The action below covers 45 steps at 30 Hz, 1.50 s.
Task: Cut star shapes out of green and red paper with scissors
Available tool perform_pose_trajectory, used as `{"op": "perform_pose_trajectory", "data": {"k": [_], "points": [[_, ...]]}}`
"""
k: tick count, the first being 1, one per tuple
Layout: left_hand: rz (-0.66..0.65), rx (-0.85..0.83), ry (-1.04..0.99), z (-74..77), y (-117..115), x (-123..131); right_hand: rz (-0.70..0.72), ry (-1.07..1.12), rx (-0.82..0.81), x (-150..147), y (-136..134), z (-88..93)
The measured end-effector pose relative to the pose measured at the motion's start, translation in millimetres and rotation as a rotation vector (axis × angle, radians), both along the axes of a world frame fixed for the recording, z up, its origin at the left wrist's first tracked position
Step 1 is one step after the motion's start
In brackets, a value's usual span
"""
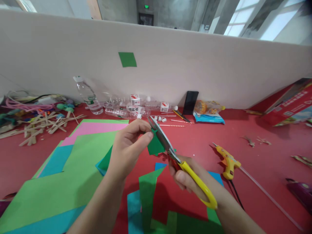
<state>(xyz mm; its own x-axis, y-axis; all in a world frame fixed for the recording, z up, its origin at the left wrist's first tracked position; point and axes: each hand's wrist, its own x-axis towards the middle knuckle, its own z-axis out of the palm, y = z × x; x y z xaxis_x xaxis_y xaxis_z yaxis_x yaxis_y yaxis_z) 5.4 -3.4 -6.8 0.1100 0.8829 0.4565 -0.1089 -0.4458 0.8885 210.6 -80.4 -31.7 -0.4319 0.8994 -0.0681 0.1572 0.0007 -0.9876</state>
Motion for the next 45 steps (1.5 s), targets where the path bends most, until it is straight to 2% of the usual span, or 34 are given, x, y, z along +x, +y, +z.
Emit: {"op": "perform_pose_trajectory", "data": {"k": [10, 23, 27, 32, 36, 45], "points": [[0.180, -0.058, -0.177, -11.1, -10.7, 22.0, -0.094, -0.035, 0.012, -16.5, -2.4, 1.1], [0.213, -0.059, -0.165, -8.9, -18.9, 33.4, -0.155, -0.010, 0.036, -24.6, -7.0, 2.3], [0.221, -0.066, -0.151, -6.9, -20.0, 34.3, -0.126, -0.005, 0.046, -25.1, -7.4, 1.3], [0.222, -0.074, -0.158, -6.1, -20.3, 34.5, -0.199, -0.015, 0.019, -26.1, -8.2, 1.8], [0.219, -0.084, -0.164, -7.1, -19.6, 33.5, -0.138, -0.009, -0.011, -24.5, -6.6, 3.0], [0.261, -0.070, -0.089, -5.1, -20.6, 34.2, -0.129, -0.023, 0.051, -25.0, -2.1, -5.1]]}}
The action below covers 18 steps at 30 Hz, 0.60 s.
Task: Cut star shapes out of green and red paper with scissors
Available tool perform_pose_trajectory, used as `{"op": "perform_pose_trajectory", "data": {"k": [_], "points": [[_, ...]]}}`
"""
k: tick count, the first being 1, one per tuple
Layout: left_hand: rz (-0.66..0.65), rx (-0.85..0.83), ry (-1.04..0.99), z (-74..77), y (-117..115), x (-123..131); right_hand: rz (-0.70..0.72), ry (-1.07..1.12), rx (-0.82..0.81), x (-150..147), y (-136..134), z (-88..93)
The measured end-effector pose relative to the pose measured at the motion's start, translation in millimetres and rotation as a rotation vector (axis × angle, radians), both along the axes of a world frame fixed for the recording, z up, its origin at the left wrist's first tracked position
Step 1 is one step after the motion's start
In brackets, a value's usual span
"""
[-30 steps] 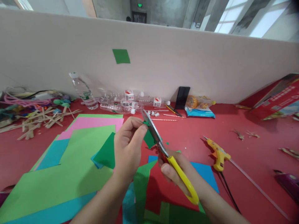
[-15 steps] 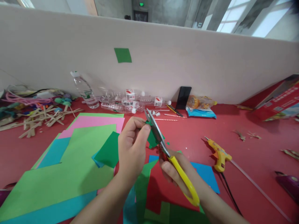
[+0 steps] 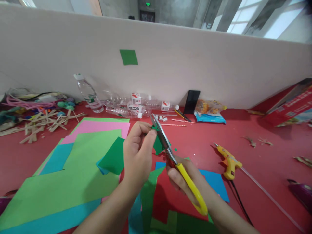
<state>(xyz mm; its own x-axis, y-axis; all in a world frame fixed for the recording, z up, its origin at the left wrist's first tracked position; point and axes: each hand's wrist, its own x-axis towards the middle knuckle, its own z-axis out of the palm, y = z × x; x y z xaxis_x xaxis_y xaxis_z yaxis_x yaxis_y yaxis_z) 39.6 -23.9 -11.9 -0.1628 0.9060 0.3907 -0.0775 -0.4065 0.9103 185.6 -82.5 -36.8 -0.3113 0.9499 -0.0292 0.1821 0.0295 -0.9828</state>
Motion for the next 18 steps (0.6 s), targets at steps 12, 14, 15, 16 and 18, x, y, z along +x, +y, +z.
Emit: {"op": "perform_pose_trajectory", "data": {"k": [12, 14, 15, 16, 18], "points": [[0.016, 0.041, -0.011, -3.7, 0.0, 1.8, -0.013, -0.005, 0.003, 0.4, -3.8, 7.2], [0.013, 0.034, -0.006, -3.2, -0.2, 1.6, -0.013, -0.003, 0.007, 0.2, -3.3, 6.1], [0.012, 0.030, -0.004, -2.9, -0.5, 1.6, -0.012, -0.003, 0.010, 0.1, -3.3, 5.7], [0.015, 0.029, -0.002, -2.7, -0.7, 1.6, -0.012, -0.004, 0.011, 0.0, -3.5, 5.4], [0.021, 0.026, 0.001, -2.4, -1.0, 1.6, -0.013, -0.008, 0.011, 0.1, -4.2, 5.4]]}}
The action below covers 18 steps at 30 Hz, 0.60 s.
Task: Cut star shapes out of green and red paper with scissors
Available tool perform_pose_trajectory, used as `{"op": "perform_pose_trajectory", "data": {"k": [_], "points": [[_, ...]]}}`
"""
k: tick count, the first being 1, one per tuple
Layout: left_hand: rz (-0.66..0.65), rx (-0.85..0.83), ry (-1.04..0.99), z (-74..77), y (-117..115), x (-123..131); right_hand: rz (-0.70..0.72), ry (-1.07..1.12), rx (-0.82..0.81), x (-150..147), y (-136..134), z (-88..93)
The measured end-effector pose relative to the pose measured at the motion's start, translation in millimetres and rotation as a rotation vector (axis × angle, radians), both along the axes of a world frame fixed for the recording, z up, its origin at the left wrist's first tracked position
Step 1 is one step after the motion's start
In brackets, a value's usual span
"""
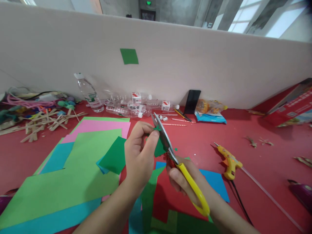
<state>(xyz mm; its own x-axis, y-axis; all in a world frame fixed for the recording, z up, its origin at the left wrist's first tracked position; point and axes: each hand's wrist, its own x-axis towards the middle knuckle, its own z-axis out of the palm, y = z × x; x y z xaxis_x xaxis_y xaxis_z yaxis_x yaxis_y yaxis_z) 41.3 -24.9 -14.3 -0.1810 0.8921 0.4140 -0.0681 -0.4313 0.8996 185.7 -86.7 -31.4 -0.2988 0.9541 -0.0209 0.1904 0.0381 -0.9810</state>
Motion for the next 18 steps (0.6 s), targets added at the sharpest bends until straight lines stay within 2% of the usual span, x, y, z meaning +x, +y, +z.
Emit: {"op": "perform_pose_trajectory", "data": {"k": [18], "points": [[-0.013, -0.005, -0.030, 0.7, 0.1, -0.2, -0.012, -0.042, -0.006, 1.3, -0.7, 2.8]]}}
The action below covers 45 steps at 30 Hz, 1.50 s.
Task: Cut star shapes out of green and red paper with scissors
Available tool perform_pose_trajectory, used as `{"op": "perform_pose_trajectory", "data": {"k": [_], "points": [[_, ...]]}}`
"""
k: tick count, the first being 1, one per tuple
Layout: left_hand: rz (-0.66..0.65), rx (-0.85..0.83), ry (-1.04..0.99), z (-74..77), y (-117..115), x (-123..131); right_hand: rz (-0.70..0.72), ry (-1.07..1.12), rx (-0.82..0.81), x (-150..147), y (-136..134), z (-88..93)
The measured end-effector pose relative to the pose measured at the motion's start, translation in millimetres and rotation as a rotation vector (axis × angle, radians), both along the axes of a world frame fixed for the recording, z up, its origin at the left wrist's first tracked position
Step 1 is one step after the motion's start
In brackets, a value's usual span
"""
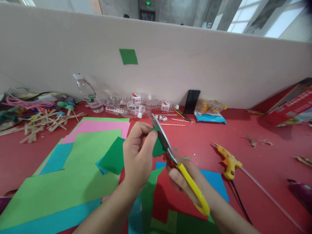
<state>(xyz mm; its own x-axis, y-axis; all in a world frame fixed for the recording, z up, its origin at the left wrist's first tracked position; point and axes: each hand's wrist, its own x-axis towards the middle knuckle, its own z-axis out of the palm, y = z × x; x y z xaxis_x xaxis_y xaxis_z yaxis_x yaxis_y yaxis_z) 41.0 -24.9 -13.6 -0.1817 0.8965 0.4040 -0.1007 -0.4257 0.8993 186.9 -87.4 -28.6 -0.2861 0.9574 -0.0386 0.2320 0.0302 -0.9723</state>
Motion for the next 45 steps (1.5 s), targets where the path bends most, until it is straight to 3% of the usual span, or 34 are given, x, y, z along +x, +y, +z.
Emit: {"op": "perform_pose_trajectory", "data": {"k": [38, 42, 45], "points": [[-0.012, 0.012, -0.056, 0.9, -1.8, 1.0, 0.015, 0.054, -0.051, 1.0, 2.4, -1.8], [-0.065, -0.071, -0.091, 1.4, 5.0, -5.1, -0.081, 0.136, -0.058, 0.4, 5.1, -4.1], [-0.217, -0.243, -0.079, -5.0, 17.9, -11.2, -0.250, 0.171, -0.074, 2.6, 13.3, -4.2]]}}
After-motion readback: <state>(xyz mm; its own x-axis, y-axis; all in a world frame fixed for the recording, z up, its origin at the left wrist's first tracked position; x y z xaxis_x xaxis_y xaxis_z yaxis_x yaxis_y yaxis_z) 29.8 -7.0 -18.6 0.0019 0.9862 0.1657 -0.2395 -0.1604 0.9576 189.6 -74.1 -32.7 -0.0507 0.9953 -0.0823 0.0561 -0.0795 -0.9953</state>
